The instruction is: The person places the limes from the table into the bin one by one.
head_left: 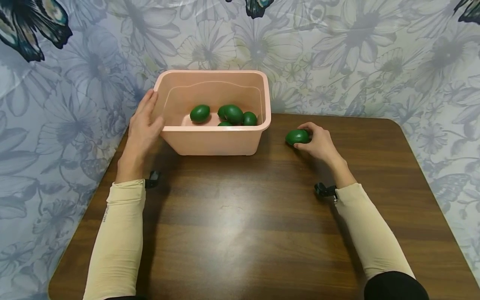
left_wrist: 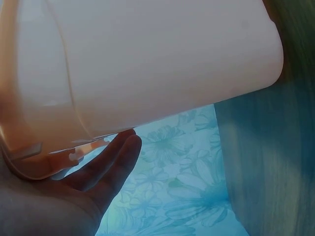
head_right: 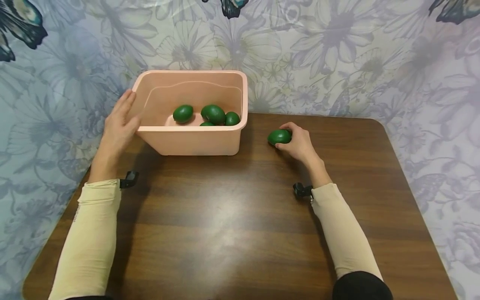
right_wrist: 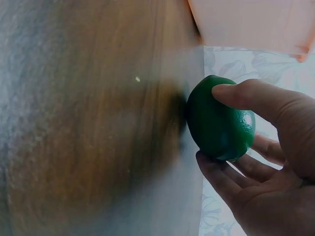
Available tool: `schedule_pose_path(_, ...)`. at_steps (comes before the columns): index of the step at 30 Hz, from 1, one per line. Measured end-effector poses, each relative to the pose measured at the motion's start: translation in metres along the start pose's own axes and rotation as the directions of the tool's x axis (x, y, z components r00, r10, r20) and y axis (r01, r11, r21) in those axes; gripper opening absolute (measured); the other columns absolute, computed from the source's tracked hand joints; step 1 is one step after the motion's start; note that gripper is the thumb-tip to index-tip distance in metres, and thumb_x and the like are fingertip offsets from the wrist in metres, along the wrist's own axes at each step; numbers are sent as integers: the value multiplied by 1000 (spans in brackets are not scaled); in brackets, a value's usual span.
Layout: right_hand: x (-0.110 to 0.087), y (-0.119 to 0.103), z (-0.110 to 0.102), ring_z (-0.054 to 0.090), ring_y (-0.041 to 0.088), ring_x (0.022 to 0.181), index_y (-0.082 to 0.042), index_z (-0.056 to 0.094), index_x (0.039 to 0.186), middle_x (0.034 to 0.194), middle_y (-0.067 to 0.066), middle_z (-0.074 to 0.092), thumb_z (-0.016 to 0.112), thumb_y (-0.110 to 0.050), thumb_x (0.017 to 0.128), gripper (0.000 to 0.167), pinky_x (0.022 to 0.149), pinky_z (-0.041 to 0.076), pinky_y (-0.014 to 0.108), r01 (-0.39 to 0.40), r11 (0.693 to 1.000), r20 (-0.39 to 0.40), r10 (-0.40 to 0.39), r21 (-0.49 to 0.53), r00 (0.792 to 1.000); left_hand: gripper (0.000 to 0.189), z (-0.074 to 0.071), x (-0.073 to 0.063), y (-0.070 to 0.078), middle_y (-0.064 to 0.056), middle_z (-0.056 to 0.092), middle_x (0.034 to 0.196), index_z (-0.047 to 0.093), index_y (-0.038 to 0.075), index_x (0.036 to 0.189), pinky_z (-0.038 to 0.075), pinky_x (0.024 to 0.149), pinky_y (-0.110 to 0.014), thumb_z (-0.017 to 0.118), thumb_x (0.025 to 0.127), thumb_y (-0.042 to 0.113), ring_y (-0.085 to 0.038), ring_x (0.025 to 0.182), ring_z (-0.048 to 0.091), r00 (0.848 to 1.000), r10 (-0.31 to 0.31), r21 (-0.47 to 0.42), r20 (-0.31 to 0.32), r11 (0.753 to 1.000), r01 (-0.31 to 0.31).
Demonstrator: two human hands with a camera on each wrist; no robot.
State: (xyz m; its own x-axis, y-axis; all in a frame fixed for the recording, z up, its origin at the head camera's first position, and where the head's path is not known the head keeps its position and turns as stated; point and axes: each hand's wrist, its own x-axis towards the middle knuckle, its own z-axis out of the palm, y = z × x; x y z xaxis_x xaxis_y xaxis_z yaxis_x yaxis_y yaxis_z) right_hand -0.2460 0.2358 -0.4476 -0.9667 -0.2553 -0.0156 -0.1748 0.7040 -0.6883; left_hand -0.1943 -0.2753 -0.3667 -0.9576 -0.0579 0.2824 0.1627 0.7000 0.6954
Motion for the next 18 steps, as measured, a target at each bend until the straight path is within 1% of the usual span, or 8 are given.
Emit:
schedule_pose_path(2, 0, 0, 0, 63, 44, 123, -5, 58, 142, 139, 24, 63, 83, -19, 91, 58, 104, 50, 59, -5, 1000, 2, 5, -5, 1000, 71, -1, 1, -1, 7, 26, 174, 34, 17, 166, 23, 128, -49, 45, 96, 21, -21, 161, 22, 1000, -4, -7, 8, 1000, 4)
schedule_pose_path(6, -2, 1, 1, 63, 44, 124, -4, 57, 143, 139, 24, 63, 82, -21, 92, 59, 104, 50, 58, -10, 1000, 7, 10, -3, 1000, 71, -2, 3, -2, 12, 27, 173, 36, 20, 166, 26, 124, -46, 45, 96, 15, -17, 160, 24, 1000, 5, -14, 10, 1000, -5)
schedule_pose_path(9, -4, 2, 3, 63, 44, 124, -4, 59, 142, 139, 24, 63, 83, -22, 91, 59, 104, 51, 58, -9, 1000, -2, 9, -4, 1000, 71, -3, 3, -3, 11, 28, 173, 38, 20, 165, 26, 124, -44, 45, 95, 11, -17, 160, 25, 1000, 17, -25, 6, 1000, -17)
schedule_pose_path(11, -5, 2, 4, 63, 43, 124, -4, 60, 140, 138, 24, 64, 83, -23, 91, 58, 103, 51, 58, -1, 1000, -19, 1, -4, 1000, 71, -3, 3, -3, 9, 30, 173, 39, 19, 164, 26, 125, -43, 45, 94, 10, -18, 160, 27, 1000, 24, -31, 2, 999, -24)
schedule_pose_path(14, -6, 0, 5, 67, 44, 120, -3, 61, 139, 136, 24, 66, 84, -23, 90, 57, 101, 53, 57, 17, 1000, -64, -17, 8, 998, 72, -4, 4, -4, 6, 31, 173, 40, 17, 164, 27, 125, -44, 45, 92, 11, -21, 159, 29, 999, 36, -37, 1, 999, -36)
schedule_pose_path(18, -7, -11, 1, 71, 44, 115, -4, 62, 138, 135, 24, 67, 84, -23, 90, 57, 99, 56, 55, 37, 997, -130, -28, 65, 991, 72, -3, 3, -5, 5, 32, 173, 41, 16, 164, 28, 123, -48, 46, 91, 12, -24, 159, 29, 999, 44, -34, -1, 998, -44)
